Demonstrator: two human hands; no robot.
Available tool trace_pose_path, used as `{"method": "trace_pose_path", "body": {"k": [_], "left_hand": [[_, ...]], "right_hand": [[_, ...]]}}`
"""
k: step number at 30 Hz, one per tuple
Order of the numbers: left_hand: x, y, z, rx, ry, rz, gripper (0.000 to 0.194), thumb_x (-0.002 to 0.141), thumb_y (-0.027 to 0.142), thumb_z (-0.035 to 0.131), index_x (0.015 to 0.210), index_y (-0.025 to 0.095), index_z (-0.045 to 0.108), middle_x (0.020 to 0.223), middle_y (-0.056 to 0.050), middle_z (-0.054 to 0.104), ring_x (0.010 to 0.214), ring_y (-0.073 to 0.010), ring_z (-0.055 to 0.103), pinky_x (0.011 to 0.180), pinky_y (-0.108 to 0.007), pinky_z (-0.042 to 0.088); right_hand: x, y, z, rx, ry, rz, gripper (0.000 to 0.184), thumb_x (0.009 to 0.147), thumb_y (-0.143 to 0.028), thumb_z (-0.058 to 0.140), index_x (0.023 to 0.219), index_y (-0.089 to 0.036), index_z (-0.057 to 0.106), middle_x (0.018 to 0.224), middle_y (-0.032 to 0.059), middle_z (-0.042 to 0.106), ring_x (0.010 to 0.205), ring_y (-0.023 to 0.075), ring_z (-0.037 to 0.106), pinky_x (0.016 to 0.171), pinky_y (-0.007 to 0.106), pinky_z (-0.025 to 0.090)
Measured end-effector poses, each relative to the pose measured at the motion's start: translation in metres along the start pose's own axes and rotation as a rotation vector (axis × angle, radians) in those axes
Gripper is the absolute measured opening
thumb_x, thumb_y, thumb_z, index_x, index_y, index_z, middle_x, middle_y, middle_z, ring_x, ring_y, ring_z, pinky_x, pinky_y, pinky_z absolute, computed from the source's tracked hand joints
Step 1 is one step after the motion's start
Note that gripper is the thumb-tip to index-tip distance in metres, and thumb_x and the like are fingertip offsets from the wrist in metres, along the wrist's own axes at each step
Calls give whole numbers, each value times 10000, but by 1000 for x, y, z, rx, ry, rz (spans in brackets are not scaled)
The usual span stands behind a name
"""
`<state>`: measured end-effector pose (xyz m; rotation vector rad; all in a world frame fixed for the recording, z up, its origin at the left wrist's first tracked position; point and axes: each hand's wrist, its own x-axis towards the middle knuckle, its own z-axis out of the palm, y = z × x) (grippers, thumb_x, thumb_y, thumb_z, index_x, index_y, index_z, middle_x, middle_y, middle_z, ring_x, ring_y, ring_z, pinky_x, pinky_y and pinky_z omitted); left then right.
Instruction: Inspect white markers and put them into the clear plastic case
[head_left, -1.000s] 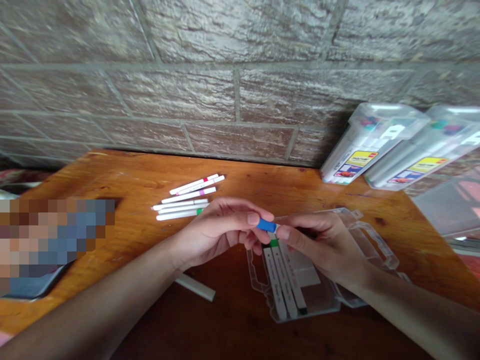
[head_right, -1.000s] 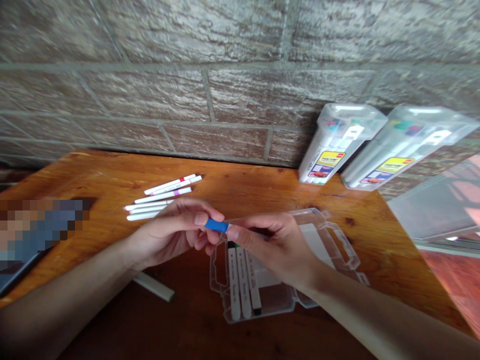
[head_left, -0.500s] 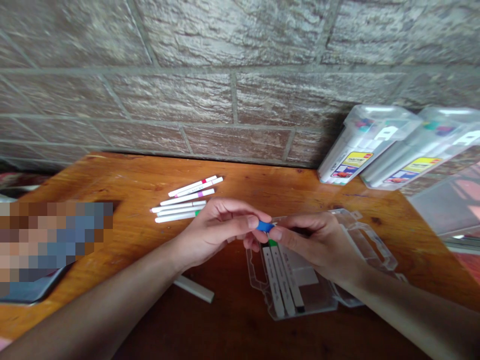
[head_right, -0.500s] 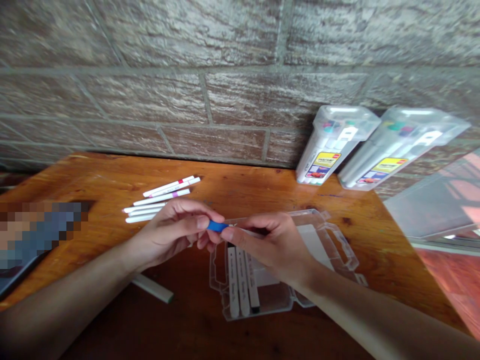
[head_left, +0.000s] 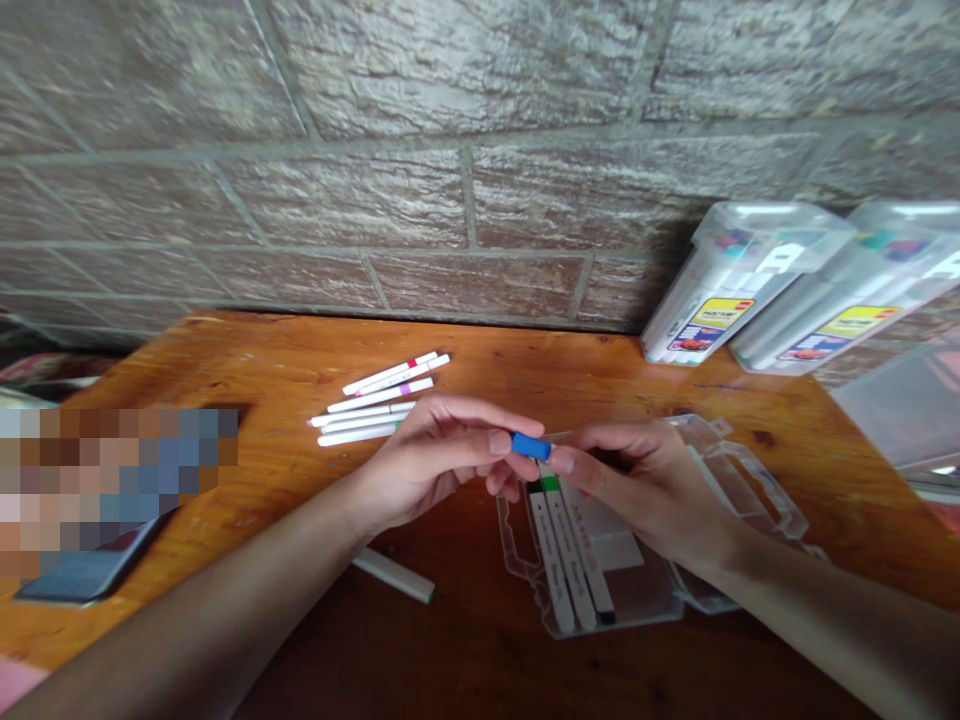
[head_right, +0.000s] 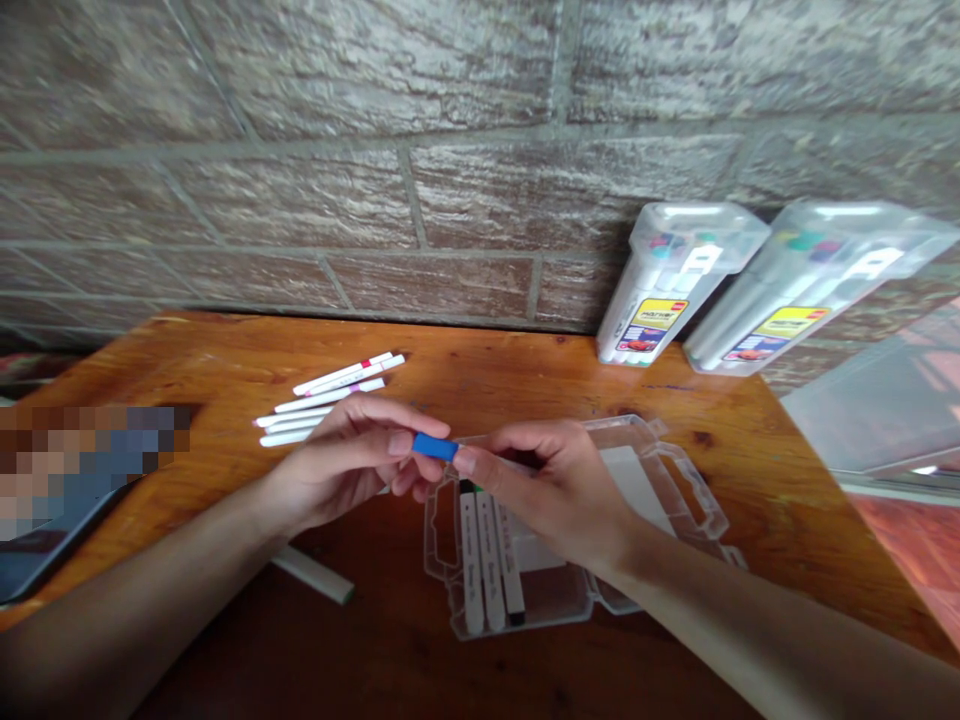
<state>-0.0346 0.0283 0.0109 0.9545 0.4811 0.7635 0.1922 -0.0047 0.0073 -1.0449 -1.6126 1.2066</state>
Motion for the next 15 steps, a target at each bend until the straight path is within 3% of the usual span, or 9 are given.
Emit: {"method": "trace_pose_path", "body": {"k": [5,11,15], "left_hand": [[-2,0,0,81,2,27,200,873,257,866,1059,183,874,867,-115,854,656,-158,766,594,-210,571],[-4,0,-3,168,-28,25,195,882,277,868,1074,241,871,894,-87,861,633,-119,752,615,-192,592],[-4,1,0,167,19,14,156,856,281,889,991,204,877,820,-84,850,610,-125,749,584,-187,582]], "right_hand": [[-1,0,1,58,2,5,321,868,-473,843,702,-202,803,570,-29,644,526,104,519,511,236,419],[-2,-2,1,156,-79,32,270,921,-485,789,779,-261,838,658,-3,736,626,159,679,598,266,528],[-3,0,1,95,-81,27,277,903,-521,801,801,-267,847,751,22,794,716,205,737,671,303,579]]}}
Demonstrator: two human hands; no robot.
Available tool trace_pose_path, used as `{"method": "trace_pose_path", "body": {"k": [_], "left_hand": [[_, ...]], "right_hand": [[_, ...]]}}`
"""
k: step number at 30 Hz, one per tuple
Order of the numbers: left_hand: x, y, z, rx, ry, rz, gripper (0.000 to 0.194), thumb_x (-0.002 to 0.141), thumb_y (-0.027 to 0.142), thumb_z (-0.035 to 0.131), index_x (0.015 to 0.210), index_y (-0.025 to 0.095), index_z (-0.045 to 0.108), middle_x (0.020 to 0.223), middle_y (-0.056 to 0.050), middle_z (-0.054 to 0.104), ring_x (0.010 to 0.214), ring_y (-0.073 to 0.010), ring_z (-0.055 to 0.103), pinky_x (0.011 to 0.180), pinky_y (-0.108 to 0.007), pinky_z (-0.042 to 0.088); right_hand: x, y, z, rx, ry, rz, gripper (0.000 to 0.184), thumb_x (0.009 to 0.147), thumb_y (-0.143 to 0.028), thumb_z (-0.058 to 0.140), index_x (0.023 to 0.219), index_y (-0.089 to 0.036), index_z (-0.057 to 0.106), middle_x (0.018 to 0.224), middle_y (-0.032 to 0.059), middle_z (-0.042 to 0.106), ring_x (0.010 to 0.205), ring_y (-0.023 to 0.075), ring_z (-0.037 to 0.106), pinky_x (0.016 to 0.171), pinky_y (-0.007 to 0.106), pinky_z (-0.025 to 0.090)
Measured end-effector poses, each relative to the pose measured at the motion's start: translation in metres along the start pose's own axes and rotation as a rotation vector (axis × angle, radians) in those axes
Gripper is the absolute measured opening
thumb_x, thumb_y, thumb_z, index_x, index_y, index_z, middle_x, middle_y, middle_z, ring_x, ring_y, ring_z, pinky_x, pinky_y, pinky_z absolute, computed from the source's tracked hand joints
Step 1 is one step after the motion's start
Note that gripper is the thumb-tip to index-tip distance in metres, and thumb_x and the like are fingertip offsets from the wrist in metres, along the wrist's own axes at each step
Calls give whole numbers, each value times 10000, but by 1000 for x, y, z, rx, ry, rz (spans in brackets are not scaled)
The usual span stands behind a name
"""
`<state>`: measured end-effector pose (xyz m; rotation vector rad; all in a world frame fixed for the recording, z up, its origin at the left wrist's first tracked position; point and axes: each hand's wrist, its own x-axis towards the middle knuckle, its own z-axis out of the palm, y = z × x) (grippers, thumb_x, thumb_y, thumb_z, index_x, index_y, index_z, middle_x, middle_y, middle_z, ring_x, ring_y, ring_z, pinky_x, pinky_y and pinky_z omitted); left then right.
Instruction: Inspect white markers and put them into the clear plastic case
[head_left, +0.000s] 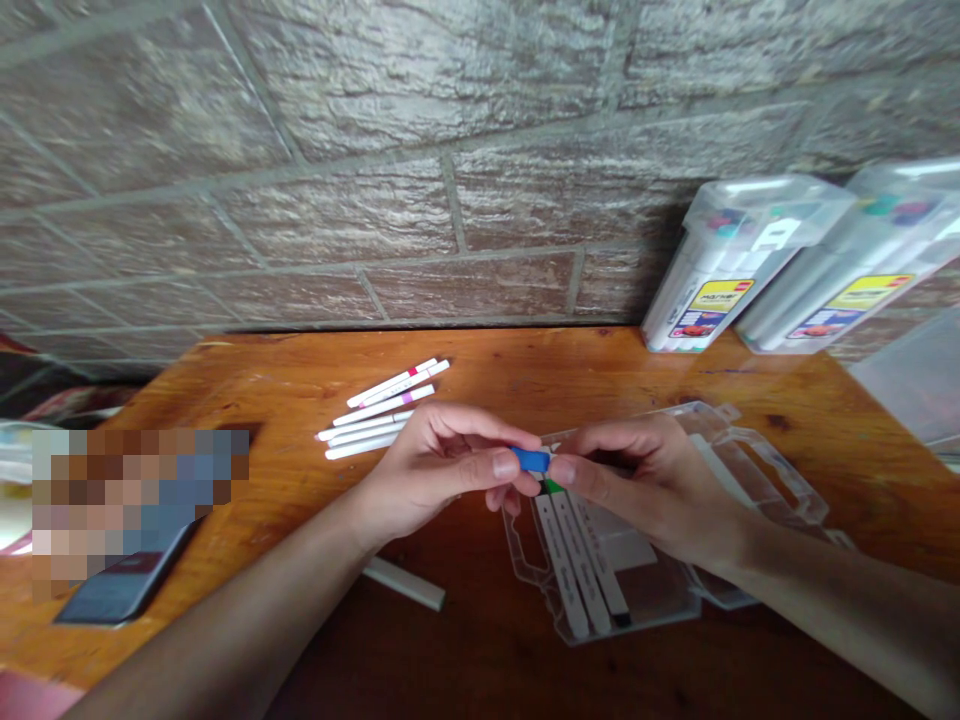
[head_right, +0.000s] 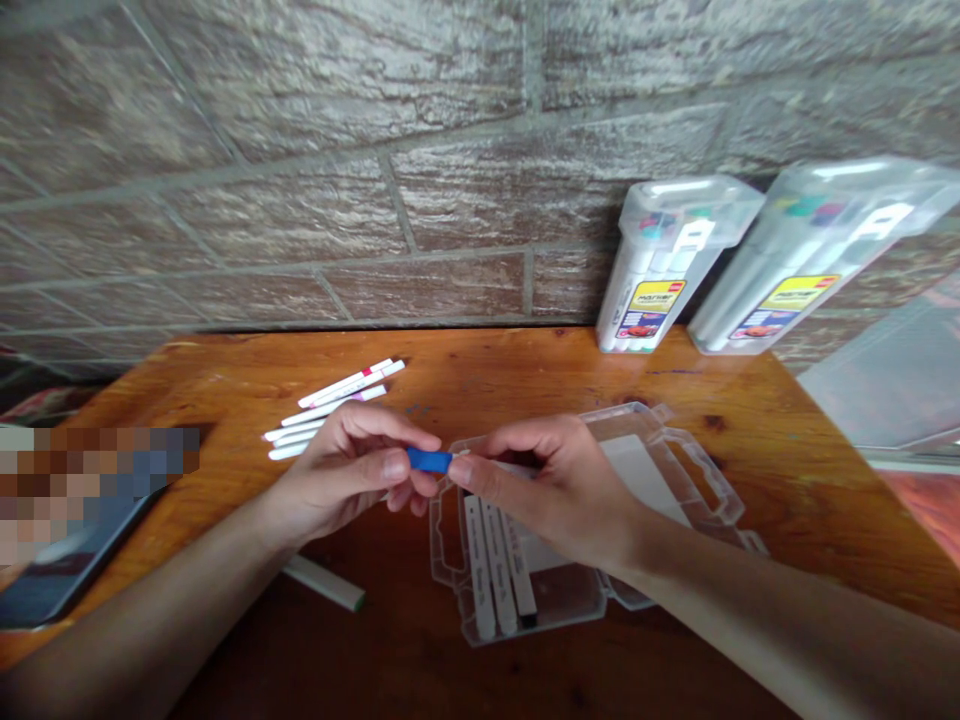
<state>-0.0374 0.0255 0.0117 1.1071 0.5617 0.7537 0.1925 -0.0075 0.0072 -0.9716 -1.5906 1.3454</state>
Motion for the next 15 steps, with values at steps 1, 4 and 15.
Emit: {"method": "trace_pose_path", "body": {"k": [1,4,15], "left_hand": [[0,0,1,-2,21,-3,146,846,282,896,955,187,875,786,-83,843,601,-128,746,570,-184,573],[1,0,2,25,100,2,144,837,276,899,903,155,858,727,-75,821,583,-128,731,549,-178,548],[7,-2,-1,285,225,80,190,821,279,897,874,126,797,687,-57,795,535,-119,688,524,-194,544]], "right_hand": [[0,1,0,-21,-1,3,283,897,-531,805,813,-265,850,781,30,807,738,215,747,685,310,586],[1,2,0,-66,24,4,291,886,-548,811,848,-263,850,809,37,817,771,231,762,708,319,604],[1,8,1,-75,72,36,191,926,-425,742,959,-239,773,819,60,798,732,220,752,680,330,613]]}}
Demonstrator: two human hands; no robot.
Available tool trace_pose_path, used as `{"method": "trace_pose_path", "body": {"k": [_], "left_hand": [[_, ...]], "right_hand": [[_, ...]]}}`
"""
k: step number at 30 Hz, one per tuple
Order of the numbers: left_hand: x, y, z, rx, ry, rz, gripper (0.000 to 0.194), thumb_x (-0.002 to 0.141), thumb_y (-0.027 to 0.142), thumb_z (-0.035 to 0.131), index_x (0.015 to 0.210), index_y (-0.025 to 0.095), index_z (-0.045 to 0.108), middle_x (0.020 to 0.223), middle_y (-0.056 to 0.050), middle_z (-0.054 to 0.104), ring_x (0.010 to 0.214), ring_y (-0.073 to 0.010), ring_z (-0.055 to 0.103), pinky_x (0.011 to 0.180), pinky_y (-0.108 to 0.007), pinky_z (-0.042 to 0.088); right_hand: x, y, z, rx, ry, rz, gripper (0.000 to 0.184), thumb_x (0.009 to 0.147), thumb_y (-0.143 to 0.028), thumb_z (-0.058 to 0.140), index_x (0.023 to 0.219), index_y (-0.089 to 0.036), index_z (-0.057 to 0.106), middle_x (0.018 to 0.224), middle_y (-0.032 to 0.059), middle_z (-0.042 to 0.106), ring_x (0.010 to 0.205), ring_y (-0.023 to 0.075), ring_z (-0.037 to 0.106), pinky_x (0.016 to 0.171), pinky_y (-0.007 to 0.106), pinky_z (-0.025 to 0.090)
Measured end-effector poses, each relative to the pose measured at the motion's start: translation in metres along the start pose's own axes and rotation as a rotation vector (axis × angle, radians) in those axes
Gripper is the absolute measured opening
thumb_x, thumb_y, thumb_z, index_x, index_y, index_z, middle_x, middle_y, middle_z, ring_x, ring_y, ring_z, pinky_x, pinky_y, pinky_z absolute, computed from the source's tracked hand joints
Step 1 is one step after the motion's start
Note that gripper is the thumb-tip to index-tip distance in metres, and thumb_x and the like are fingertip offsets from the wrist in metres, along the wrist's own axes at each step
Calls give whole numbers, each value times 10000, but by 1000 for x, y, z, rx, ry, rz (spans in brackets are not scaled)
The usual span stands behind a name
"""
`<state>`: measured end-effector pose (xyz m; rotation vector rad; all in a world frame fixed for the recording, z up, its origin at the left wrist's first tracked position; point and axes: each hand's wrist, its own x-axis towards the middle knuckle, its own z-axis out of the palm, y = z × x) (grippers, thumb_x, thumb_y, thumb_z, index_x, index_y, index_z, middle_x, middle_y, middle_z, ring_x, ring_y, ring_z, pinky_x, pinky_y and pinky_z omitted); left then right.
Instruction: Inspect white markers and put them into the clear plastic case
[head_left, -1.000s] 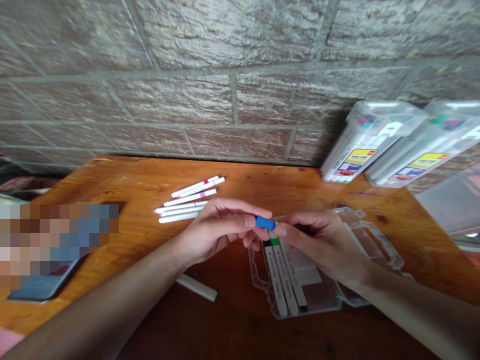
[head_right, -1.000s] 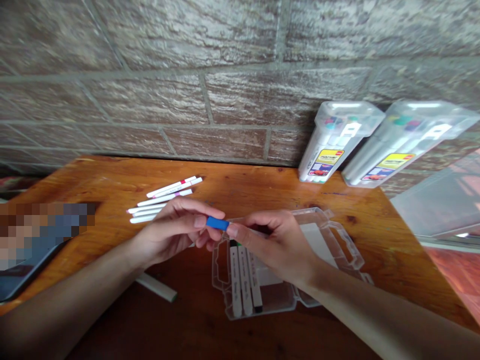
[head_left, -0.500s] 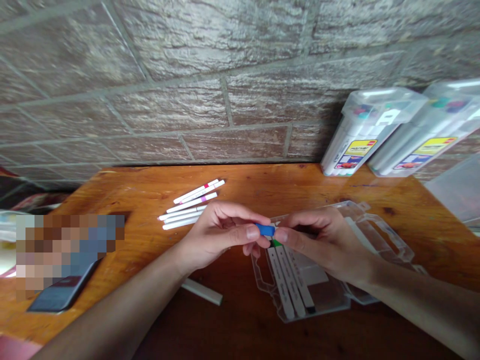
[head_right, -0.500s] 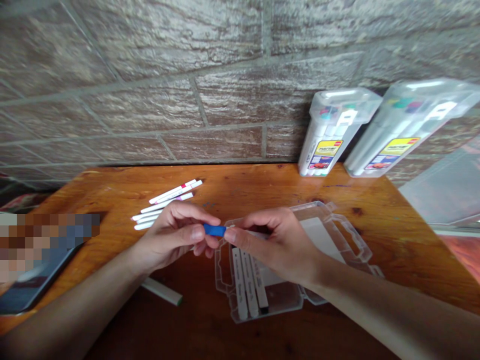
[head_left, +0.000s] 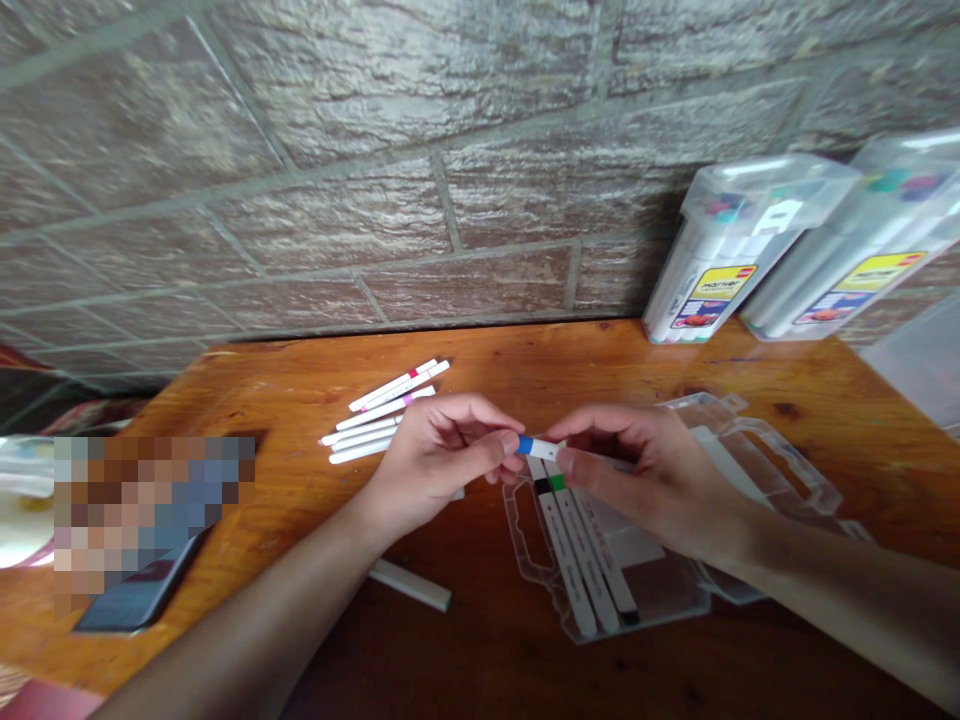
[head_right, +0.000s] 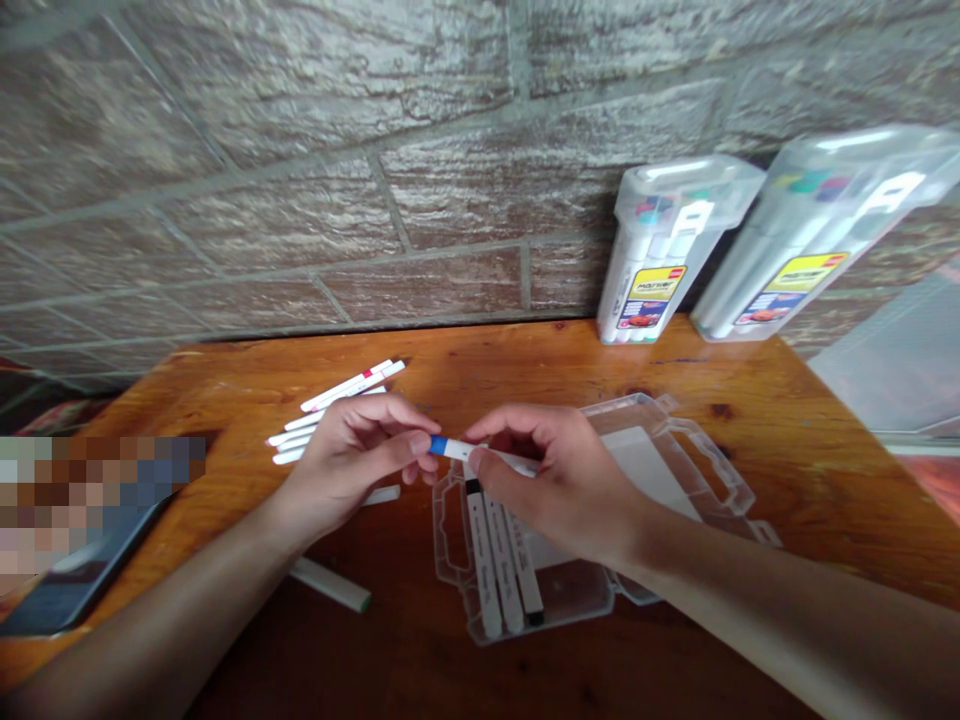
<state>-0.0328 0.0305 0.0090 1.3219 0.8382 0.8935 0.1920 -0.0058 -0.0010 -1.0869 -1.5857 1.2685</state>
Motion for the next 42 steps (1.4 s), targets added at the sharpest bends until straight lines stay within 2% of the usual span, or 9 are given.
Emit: {"method": "trace_pose_path", "body": {"k": [6,12,21,26,35,42], "left_hand": [[1,1,2,-14,-24,18,174,800,226,911,840,123,777,690,-45,790,544,-105,690,522,-178,543],[1,4,6,41,-1,18,217,764,265,940,830,120,792,674,-46,781,538,-120,687,527,-201,560],[-2,-5,5,75,-40,23,147,826,246,895,911,136,850,740,-61,812,586,-119,700,573,-199,566],[-3,-8,4,77,-58,25,131,819,235,903,895,142,849,767,-65,820,648,-120,722,618,-186,564],[-1,6,5,23,-86,-55,99,852,191,863,899,105,851,723,-79,809,592,-113,704,579,-178,563],[0,-2,3,-19,-112,-33,16,847,120,845,849,111,832,709,-54,801,594,-83,696,576,-136,545]], "right_hand": [[1,-1,0,-40,7,-16,150,913,-377,739,932,-232,772,806,51,793,723,208,744,635,303,579],[1,1,0,-68,23,-34,152,923,-381,741,940,-240,795,821,44,816,681,191,727,601,291,570],[3,2,1,-8,-11,-49,138,894,-417,832,911,-280,836,864,22,840,789,213,790,727,297,627],[3,5,2,-47,-1,-68,123,895,-421,843,940,-309,863,883,16,846,763,209,787,704,299,622],[2,3,2,-41,-6,-51,114,897,-417,845,933,-313,871,883,5,852,764,192,790,687,275,610],[2,1,3,-75,-6,-64,114,897,-415,843,937,-311,869,868,-7,853,747,186,789,672,272,601]]}}
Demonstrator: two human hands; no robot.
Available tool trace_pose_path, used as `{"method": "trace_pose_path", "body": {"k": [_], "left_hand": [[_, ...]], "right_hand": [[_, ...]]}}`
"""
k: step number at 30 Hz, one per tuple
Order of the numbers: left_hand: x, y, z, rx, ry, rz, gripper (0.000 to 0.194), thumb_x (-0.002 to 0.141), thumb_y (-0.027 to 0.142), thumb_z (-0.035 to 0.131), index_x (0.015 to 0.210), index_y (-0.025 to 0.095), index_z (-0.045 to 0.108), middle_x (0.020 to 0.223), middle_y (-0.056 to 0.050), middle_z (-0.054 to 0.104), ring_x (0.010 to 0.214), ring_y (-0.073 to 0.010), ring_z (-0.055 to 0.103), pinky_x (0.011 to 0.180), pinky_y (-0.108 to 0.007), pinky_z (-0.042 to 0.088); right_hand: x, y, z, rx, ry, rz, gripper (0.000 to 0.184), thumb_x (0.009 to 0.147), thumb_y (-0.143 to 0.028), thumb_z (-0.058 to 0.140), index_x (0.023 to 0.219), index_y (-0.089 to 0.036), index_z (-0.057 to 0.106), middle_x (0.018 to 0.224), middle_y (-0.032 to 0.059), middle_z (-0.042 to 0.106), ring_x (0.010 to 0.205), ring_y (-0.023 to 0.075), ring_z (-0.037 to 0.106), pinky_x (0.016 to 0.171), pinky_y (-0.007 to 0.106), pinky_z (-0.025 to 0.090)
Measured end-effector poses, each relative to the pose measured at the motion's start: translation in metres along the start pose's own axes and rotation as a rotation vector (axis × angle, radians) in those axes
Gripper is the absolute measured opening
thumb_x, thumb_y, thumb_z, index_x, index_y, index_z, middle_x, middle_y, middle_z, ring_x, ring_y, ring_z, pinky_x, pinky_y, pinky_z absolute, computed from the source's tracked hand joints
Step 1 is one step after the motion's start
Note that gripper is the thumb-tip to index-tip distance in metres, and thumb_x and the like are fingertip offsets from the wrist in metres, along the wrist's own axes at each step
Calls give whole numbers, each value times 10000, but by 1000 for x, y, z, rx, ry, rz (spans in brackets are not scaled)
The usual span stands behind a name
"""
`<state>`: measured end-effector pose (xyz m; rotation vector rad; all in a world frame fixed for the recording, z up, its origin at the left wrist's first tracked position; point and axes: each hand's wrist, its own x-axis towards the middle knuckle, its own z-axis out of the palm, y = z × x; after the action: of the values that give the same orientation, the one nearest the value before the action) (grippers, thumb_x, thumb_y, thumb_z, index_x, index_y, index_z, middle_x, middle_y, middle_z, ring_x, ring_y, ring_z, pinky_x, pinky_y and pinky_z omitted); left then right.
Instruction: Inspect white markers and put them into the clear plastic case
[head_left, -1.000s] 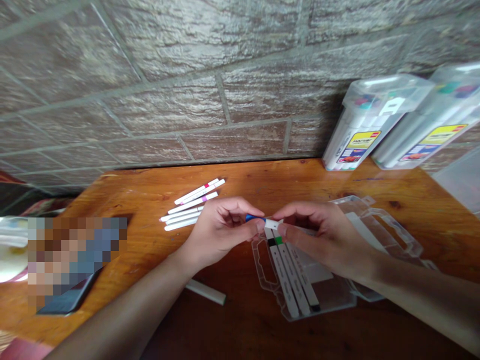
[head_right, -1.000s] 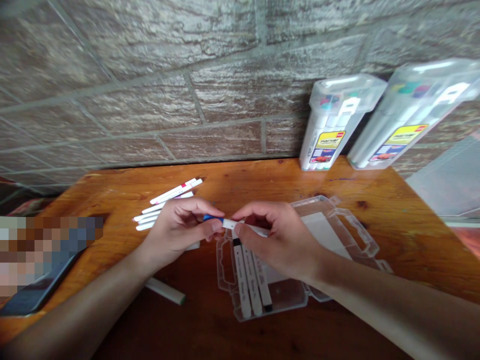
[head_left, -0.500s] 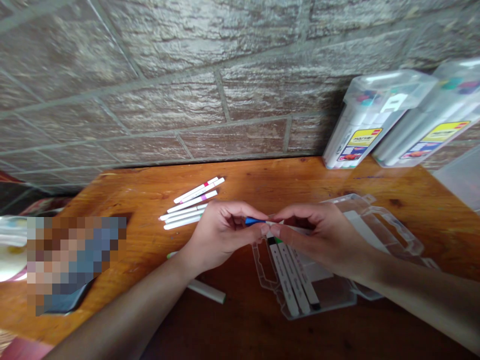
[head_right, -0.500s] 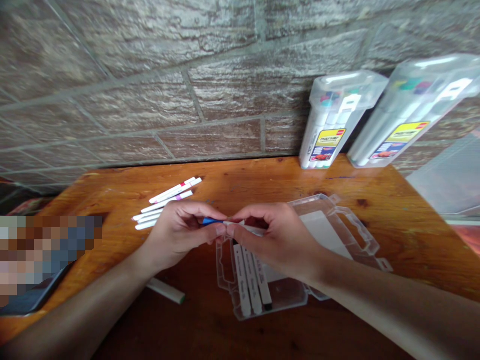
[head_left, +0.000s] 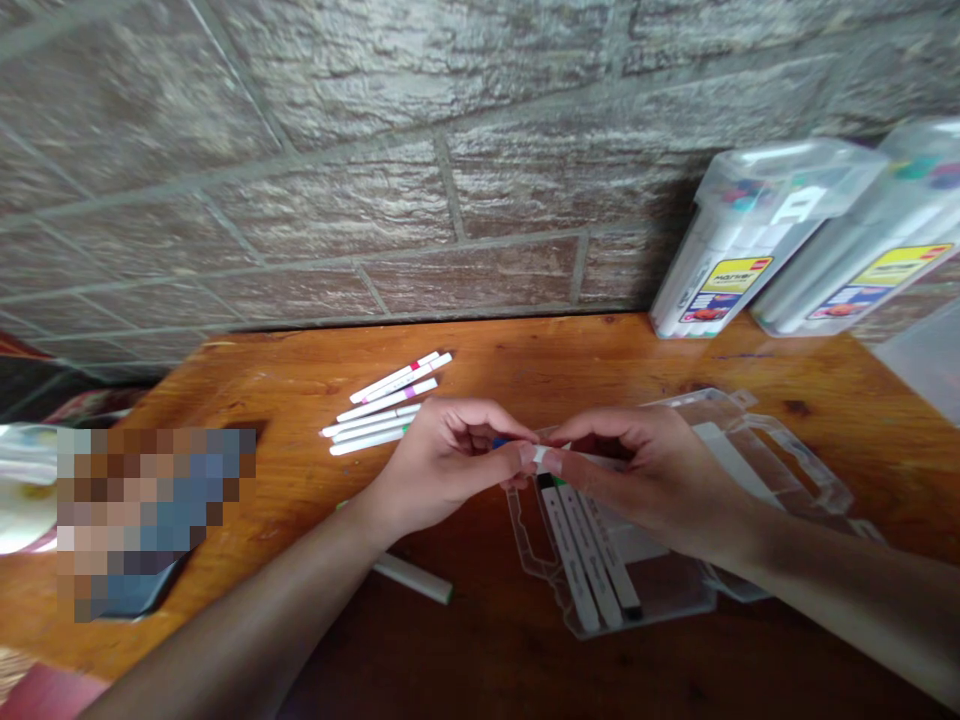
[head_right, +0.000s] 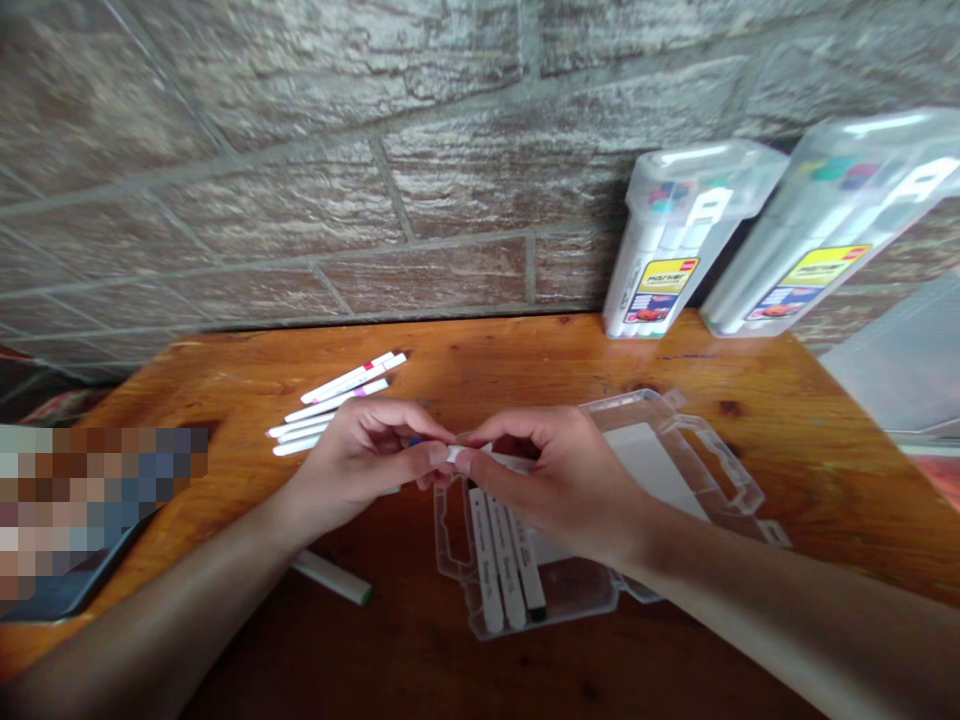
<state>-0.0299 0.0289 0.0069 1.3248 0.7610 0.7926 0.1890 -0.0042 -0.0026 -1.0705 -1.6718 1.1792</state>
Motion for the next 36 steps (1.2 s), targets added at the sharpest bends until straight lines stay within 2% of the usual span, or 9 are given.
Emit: {"method": "trace_pose_path", "body": {"k": [4,13,21,28,36], "left_hand": [[0,-3,1,-32,-4,0,91,805,82,872,876,130,841,744,-46,814,643,-85,716,620,-138,557],[-3,0,-1,14,-41,-36,98,830,160,875,926,146,866,755,-59,811,613,-85,681,589,-152,543],[-3,-1,-2,41,-64,-19,118,856,181,859,970,155,871,778,-71,820,623,-97,699,600,-161,560],[-2,-2,-2,24,-49,21,64,868,175,849,930,170,864,752,-40,811,628,-89,706,618,-147,573],[-1,1,0,-12,-6,-5,34,862,134,839,896,135,837,731,-40,810,608,-83,708,592,-131,558]], "right_hand": [[0,1,0,8,0,-13,113,913,-417,825,947,-319,869,887,10,856,757,203,796,666,291,608],[1,5,0,43,-12,-7,155,864,-457,869,924,-314,875,892,33,859,771,239,805,679,325,621],[0,6,-1,-43,2,24,170,891,-462,840,873,-297,872,832,34,848,663,215,747,562,322,525],[-1,5,0,95,-10,35,98,878,-372,868,951,-310,887,886,8,862,780,205,796,692,285,595],[-1,6,0,95,-30,38,128,914,-344,833,1028,-315,885,931,5,866,837,199,806,752,278,604]]}}
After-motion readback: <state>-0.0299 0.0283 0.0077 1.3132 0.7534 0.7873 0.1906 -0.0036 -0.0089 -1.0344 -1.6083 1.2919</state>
